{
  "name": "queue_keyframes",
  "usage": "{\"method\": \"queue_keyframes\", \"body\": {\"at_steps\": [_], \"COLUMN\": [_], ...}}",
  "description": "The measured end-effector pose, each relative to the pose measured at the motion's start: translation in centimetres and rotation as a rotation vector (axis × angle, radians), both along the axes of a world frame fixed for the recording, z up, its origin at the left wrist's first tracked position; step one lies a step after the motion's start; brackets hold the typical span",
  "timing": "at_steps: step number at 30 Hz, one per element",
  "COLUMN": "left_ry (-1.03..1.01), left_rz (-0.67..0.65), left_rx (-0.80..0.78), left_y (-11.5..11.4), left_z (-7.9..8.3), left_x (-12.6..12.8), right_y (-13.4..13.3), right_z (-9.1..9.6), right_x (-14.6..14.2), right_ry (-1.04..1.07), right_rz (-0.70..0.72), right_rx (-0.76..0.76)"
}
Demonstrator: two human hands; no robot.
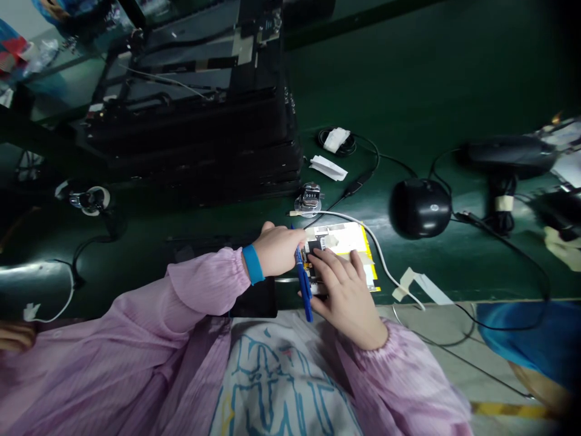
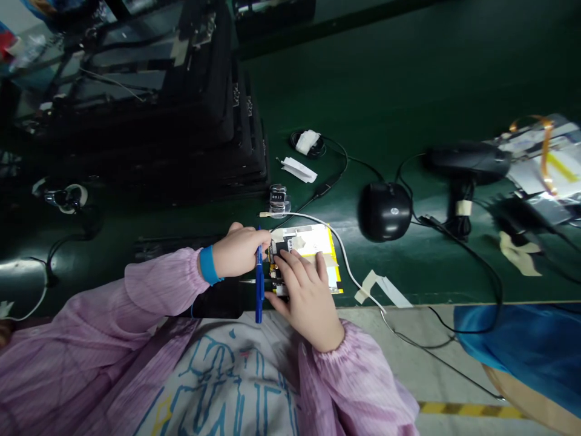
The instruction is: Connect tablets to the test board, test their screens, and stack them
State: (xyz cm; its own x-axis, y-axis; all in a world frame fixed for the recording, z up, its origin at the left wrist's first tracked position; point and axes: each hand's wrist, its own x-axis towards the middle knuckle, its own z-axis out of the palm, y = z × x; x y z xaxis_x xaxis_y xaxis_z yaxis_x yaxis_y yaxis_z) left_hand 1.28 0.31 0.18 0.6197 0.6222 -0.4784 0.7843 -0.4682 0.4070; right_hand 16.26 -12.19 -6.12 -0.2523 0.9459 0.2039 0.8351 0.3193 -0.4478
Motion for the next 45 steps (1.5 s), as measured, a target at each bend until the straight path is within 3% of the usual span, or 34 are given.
{"method": "queue_keyframes", "body": {"at_steps": [36,41,45], "left_ry": [-0.039,-0.09,-0.138], "left_rz": [-0.024,-0.006,-0.173], "left_rx": [0.048,0.234,0.292], "left_y": [-0.4,-0.9,-2.9], "left_z": [-0.3,1.6,2.8], "left_x": [0.3,-0.5,-1.4], "right_y": [0.0,0.3,0.0], "right_z": [0.0,0.2,0.3], "right_x": [-0.6,0.3,1.4], "right_ry": [-0.114,0.073,0.279], "right_rz": [-0.004,0.029,-0.025], "right_rx": [0.041,0.011,0.051]}}
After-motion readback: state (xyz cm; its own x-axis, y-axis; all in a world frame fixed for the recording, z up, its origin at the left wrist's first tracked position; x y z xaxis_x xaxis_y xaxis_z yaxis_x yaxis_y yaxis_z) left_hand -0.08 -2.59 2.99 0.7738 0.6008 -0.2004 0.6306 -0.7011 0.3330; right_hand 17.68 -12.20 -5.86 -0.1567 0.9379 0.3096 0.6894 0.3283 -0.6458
